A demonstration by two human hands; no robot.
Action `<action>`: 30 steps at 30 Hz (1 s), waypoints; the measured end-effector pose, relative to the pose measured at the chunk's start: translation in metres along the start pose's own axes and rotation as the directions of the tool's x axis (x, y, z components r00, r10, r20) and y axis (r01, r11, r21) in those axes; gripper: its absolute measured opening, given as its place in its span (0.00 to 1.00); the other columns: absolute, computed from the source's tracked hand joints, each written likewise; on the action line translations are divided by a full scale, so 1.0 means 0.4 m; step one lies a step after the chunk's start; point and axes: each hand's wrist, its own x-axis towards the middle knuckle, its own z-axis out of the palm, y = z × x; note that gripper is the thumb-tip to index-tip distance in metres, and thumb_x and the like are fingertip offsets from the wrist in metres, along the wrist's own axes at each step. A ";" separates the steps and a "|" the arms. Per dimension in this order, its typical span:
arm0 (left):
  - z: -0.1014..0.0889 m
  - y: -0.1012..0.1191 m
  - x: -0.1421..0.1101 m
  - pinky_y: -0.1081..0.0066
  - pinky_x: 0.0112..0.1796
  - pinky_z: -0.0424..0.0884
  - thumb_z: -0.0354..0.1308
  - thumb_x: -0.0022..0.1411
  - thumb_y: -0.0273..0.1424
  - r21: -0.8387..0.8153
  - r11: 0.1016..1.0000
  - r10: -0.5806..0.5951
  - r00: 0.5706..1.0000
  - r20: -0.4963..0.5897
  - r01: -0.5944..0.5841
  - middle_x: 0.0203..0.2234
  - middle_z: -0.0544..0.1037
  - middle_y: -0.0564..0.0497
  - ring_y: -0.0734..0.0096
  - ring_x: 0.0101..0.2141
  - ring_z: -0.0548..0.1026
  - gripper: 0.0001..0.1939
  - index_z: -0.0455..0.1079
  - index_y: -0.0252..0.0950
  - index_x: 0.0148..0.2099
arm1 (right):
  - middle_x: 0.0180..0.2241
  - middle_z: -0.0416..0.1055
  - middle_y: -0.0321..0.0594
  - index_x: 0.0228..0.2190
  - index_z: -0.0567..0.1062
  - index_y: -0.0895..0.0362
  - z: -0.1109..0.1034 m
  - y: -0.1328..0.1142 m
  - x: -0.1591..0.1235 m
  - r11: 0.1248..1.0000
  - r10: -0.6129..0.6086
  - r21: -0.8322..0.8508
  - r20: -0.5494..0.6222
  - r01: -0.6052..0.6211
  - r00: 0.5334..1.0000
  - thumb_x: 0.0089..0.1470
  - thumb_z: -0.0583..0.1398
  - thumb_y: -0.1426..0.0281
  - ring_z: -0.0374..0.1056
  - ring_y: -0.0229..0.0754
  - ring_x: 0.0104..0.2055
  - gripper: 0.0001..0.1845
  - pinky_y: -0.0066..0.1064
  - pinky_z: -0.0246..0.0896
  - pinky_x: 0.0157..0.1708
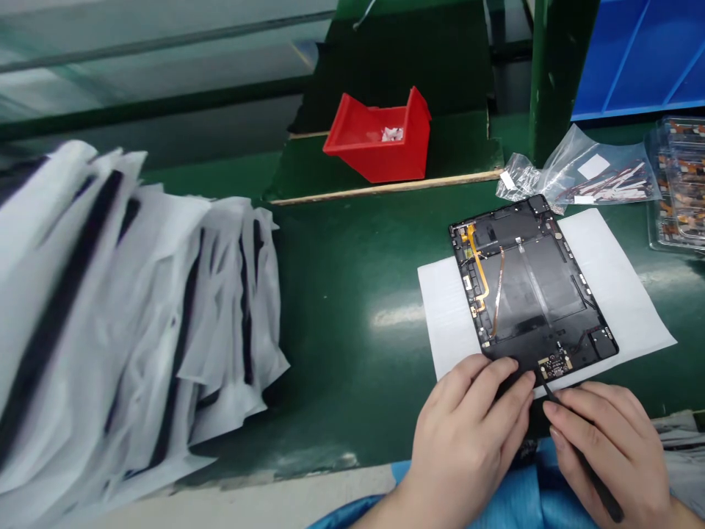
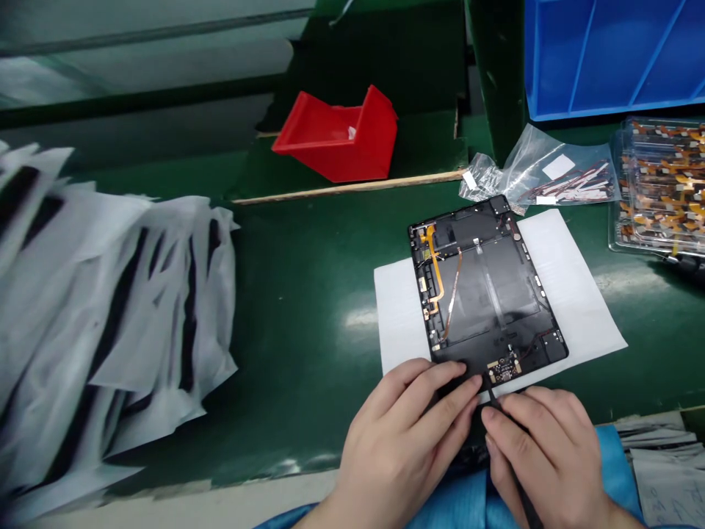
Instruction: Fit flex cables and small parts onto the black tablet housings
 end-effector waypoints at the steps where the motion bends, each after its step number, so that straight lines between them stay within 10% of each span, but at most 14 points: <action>1: 0.000 0.001 0.001 0.61 0.44 0.75 0.59 0.68 0.27 0.011 1.000 -0.001 1.000 0.000 0.001 0.44 0.81 0.50 0.60 0.44 0.74 0.09 0.78 0.38 0.48 | 0.38 0.79 0.45 0.41 0.80 0.61 -0.001 0.000 0.001 1.000 -0.001 0.001 0.001 0.001 1.000 0.60 0.60 0.80 0.72 0.44 0.42 0.10 0.37 0.68 0.42; 30: 0.006 0.005 -0.002 0.58 0.45 0.76 0.59 0.67 0.27 0.046 0.999 -0.022 1.000 0.019 0.021 0.46 0.81 0.48 0.57 0.46 0.73 0.10 0.78 0.39 0.48 | 0.36 0.80 0.44 0.41 0.80 0.59 -0.009 0.002 0.011 1.000 -0.015 0.010 -0.010 0.015 1.000 0.58 0.60 0.80 0.75 0.44 0.39 0.12 0.35 0.70 0.40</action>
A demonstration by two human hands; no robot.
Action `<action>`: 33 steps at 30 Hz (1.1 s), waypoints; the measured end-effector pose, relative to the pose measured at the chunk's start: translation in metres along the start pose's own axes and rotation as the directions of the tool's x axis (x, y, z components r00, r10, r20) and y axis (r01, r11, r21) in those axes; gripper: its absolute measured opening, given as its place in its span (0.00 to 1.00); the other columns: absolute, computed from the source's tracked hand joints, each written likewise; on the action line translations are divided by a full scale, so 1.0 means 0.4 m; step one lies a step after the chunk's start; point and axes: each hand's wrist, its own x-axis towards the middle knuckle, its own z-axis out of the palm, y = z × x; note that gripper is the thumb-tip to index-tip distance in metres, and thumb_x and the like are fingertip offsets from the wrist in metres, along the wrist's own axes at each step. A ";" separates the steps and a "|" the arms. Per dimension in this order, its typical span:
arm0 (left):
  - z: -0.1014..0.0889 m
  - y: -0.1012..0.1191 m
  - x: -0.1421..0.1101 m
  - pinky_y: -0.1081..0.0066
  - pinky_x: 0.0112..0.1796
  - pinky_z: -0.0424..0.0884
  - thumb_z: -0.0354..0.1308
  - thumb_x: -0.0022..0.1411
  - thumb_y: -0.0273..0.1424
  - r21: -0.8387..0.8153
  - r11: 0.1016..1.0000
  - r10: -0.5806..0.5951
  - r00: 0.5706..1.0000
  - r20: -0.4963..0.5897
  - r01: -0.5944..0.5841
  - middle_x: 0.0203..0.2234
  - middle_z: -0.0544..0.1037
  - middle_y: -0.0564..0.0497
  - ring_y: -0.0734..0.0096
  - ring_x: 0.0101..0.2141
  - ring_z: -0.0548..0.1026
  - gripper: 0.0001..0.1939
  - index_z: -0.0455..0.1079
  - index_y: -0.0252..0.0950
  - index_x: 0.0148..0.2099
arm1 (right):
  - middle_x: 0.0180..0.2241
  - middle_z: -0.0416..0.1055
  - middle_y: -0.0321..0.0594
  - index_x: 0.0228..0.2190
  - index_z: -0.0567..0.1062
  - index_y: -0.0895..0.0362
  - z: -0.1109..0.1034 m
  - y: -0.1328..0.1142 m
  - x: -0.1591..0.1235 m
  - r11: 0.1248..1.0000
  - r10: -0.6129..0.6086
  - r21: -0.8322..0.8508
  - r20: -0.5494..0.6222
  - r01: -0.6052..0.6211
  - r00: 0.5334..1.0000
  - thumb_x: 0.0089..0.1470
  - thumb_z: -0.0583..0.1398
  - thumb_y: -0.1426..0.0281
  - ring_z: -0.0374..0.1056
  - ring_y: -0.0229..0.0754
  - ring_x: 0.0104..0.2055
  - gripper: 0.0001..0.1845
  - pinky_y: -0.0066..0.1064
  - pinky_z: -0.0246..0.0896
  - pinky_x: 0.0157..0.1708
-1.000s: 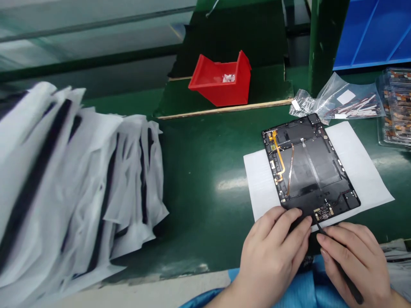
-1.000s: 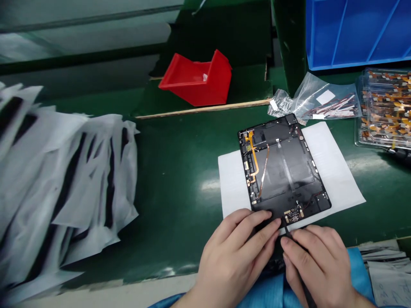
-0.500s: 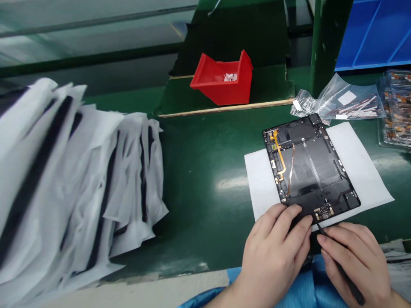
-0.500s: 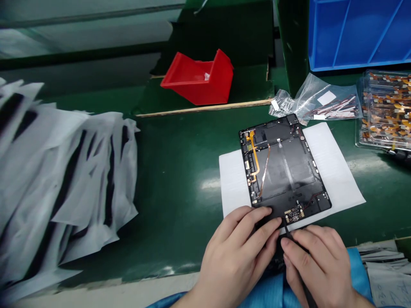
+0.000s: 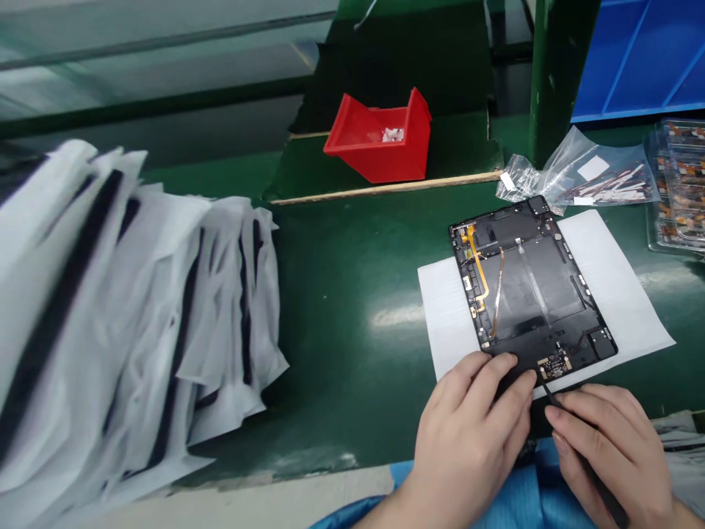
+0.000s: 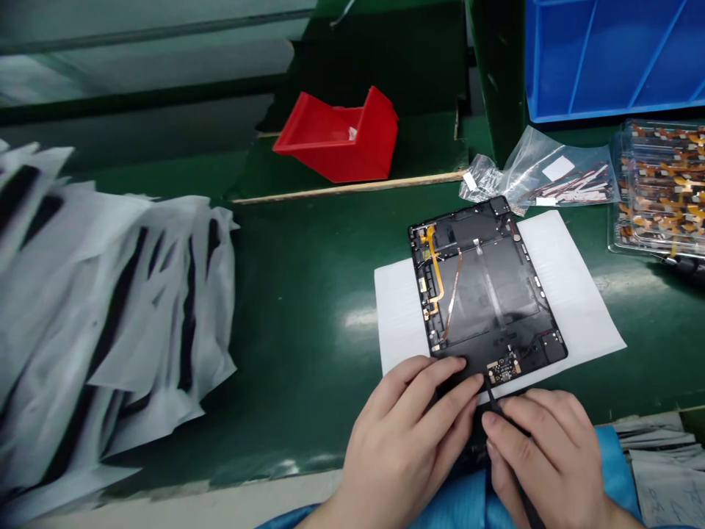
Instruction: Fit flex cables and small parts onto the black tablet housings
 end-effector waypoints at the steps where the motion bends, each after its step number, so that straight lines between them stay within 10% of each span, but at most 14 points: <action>1: -0.001 0.001 0.000 0.58 0.45 0.76 0.59 0.67 0.28 -0.001 1.000 -0.003 1.000 0.003 0.003 0.46 0.81 0.48 0.57 0.46 0.73 0.10 0.78 0.39 0.48 | 0.36 0.80 0.44 0.41 0.80 0.59 0.000 0.000 0.000 1.000 0.001 -0.003 -0.004 -0.001 1.000 0.58 0.60 0.80 0.75 0.44 0.39 0.12 0.35 0.70 0.40; 33: -0.006 -0.001 0.014 0.59 0.45 0.76 0.58 0.68 0.28 -0.007 1.000 0.014 1.000 -0.027 -0.015 0.45 0.81 0.48 0.58 0.45 0.74 0.09 0.79 0.38 0.46 | 0.37 0.80 0.45 0.40 0.80 0.61 0.014 -0.004 -0.005 1.000 0.014 -0.024 -0.007 -0.014 1.000 0.59 0.60 0.81 0.73 0.44 0.40 0.11 0.36 0.67 0.41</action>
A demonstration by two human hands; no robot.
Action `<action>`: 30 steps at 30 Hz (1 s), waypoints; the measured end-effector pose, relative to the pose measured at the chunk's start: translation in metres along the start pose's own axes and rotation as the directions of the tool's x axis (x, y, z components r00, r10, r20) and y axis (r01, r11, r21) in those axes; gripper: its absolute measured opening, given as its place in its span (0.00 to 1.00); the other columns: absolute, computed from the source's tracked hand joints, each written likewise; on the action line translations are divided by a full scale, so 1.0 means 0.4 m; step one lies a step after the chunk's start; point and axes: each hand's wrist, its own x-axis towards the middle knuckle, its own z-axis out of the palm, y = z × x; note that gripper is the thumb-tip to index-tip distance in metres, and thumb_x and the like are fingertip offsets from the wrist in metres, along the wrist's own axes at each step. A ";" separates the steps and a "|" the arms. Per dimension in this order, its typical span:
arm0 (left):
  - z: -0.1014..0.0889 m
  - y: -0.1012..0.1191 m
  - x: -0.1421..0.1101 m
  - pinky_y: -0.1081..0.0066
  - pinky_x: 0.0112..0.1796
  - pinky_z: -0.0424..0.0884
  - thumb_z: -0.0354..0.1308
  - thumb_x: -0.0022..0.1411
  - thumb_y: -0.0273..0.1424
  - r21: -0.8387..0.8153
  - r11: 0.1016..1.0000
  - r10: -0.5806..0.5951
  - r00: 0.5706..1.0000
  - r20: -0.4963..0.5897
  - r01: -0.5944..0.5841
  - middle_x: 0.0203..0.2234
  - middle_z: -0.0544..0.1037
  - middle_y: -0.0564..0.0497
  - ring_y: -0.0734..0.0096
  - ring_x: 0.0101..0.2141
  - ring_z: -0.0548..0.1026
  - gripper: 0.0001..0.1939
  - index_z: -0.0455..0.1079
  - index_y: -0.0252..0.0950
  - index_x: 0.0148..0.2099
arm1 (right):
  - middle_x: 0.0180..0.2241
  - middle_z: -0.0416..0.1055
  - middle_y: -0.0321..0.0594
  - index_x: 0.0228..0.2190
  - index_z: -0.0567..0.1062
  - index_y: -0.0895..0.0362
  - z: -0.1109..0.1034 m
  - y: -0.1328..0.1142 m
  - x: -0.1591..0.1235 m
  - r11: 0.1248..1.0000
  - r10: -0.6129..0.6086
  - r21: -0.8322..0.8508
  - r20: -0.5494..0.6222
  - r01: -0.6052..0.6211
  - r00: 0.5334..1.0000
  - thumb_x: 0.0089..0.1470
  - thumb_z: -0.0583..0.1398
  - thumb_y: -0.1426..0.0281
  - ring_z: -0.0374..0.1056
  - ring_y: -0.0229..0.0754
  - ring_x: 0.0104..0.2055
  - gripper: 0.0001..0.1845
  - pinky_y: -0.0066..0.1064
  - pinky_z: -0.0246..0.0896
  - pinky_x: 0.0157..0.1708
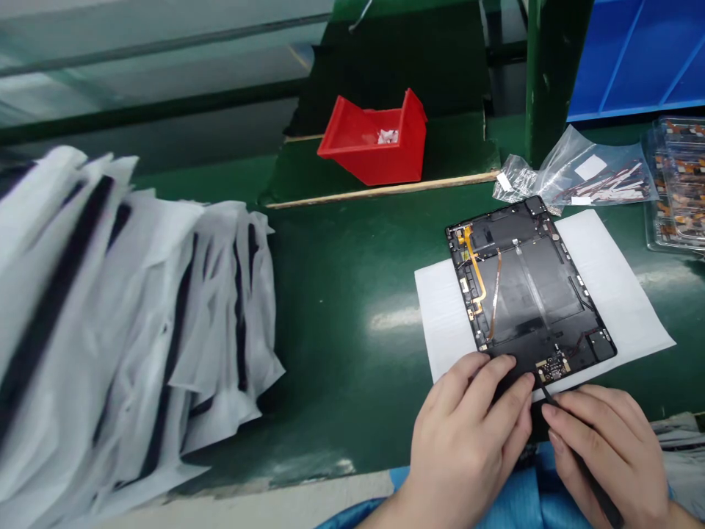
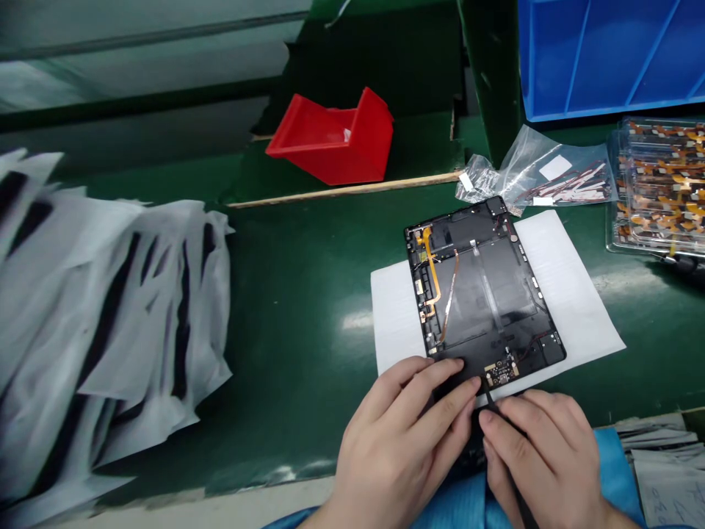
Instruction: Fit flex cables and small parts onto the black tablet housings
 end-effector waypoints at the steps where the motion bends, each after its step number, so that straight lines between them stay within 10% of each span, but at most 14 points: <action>1: 0.000 0.000 -0.001 0.59 0.45 0.76 0.58 0.68 0.28 0.008 1.000 0.006 1.000 -0.006 -0.006 0.45 0.81 0.48 0.58 0.45 0.74 0.09 0.79 0.38 0.46 | 0.37 0.80 0.45 0.40 0.80 0.62 0.000 0.000 0.000 1.000 0.003 -0.001 -0.002 -0.003 1.000 0.59 0.60 0.81 0.73 0.44 0.40 0.11 0.36 0.67 0.41; 30: 0.000 -0.016 -0.006 0.59 0.45 0.77 0.60 0.66 0.27 -0.053 0.999 0.009 1.000 0.007 -0.009 0.44 0.82 0.49 0.58 0.46 0.75 0.08 0.79 0.39 0.45 | 0.38 0.79 0.45 0.43 0.78 0.61 -0.019 -0.001 0.013 0.994 0.060 0.091 0.068 -0.066 0.996 0.59 0.59 0.81 0.73 0.43 0.42 0.12 0.35 0.68 0.43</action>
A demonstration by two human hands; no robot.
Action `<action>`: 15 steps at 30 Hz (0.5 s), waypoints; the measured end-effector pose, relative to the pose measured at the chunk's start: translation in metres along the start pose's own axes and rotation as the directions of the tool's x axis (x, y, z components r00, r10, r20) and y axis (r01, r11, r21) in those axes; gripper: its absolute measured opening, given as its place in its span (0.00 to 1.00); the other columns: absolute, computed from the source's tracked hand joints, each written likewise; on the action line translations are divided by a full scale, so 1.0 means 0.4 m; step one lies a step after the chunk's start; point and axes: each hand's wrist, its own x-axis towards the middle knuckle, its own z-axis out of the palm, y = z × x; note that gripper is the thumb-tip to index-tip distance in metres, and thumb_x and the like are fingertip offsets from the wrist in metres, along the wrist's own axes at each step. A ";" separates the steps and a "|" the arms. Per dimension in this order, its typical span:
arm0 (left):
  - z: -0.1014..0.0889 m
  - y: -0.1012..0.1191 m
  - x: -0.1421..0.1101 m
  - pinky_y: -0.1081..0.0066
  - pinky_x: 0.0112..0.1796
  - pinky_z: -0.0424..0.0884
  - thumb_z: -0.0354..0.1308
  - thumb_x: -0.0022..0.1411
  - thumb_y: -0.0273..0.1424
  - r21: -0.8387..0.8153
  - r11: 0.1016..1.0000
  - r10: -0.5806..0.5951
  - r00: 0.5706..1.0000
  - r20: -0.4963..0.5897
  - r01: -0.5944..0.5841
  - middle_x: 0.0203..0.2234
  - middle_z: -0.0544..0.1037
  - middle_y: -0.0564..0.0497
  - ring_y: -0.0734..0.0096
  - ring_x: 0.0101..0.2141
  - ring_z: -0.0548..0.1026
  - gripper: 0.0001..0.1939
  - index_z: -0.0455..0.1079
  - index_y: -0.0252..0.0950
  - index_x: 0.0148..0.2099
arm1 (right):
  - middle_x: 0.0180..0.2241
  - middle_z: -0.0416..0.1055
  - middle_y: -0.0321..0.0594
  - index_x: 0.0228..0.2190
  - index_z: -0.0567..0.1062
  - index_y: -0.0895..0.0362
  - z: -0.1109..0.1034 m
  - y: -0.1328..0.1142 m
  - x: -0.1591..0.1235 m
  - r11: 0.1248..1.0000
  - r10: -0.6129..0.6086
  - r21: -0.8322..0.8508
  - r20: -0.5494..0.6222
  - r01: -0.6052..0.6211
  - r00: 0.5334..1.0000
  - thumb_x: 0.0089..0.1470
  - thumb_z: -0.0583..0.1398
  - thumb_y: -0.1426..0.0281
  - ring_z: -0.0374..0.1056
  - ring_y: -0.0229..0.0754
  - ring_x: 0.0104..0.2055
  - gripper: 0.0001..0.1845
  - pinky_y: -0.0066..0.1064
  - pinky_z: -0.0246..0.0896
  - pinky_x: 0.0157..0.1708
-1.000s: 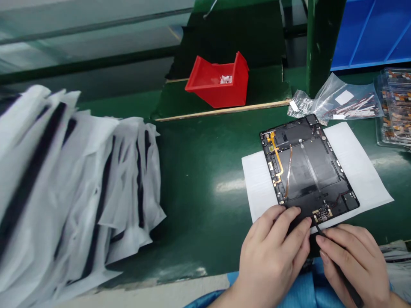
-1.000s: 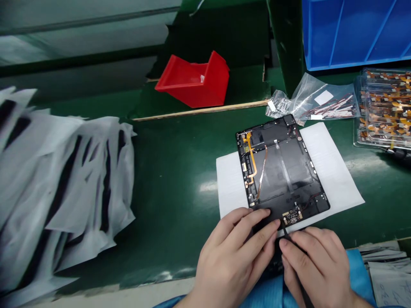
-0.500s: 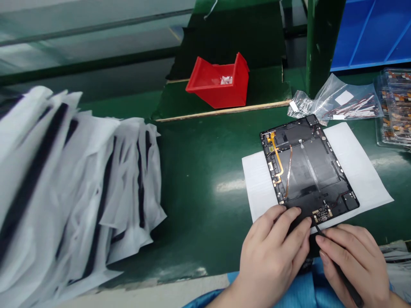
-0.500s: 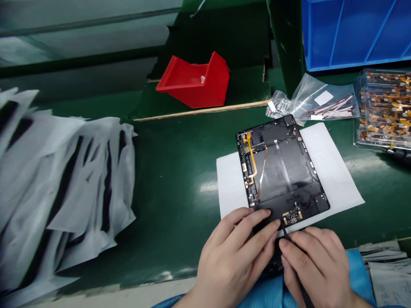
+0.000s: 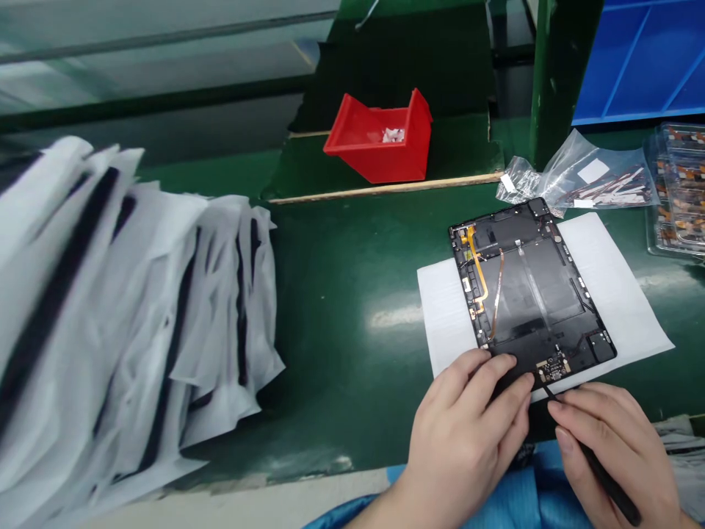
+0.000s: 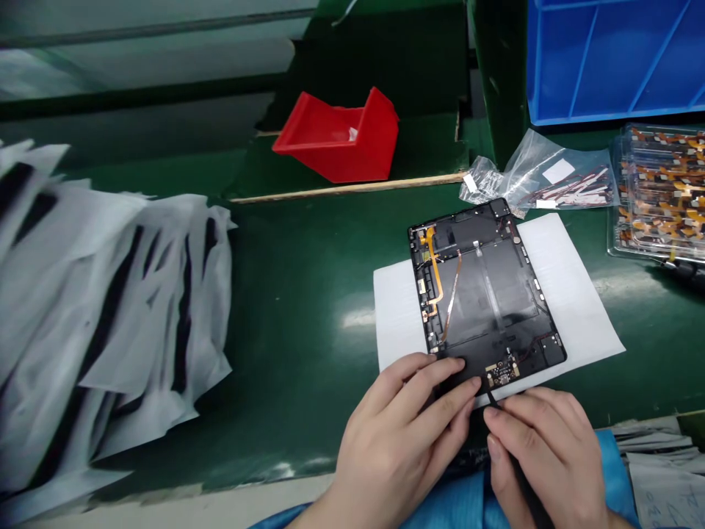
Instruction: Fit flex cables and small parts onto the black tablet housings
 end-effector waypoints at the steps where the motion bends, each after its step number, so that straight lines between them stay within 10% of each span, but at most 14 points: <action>1: 0.000 0.000 0.000 0.59 0.45 0.77 0.60 0.66 0.28 0.001 1.000 -0.002 1.000 -0.002 0.002 0.44 0.82 0.48 0.57 0.46 0.74 0.08 0.79 0.39 0.45 | 0.39 0.79 0.45 0.44 0.78 0.61 0.000 0.001 0.000 1.000 -0.007 -0.002 -0.001 0.007 1.000 0.59 0.59 0.81 0.73 0.43 0.42 0.12 0.35 0.68 0.43; 15: -0.001 0.005 0.010 0.58 0.47 0.78 0.59 0.66 0.28 0.018 1.000 -0.008 1.000 -0.027 0.008 0.44 0.81 0.48 0.58 0.47 0.74 0.09 0.80 0.40 0.44 | 0.38 0.80 0.44 0.42 0.79 0.58 -0.004 0.001 0.008 0.999 -0.004 -0.049 0.017 0.005 1.000 0.57 0.60 0.81 0.76 0.44 0.40 0.14 0.36 0.73 0.41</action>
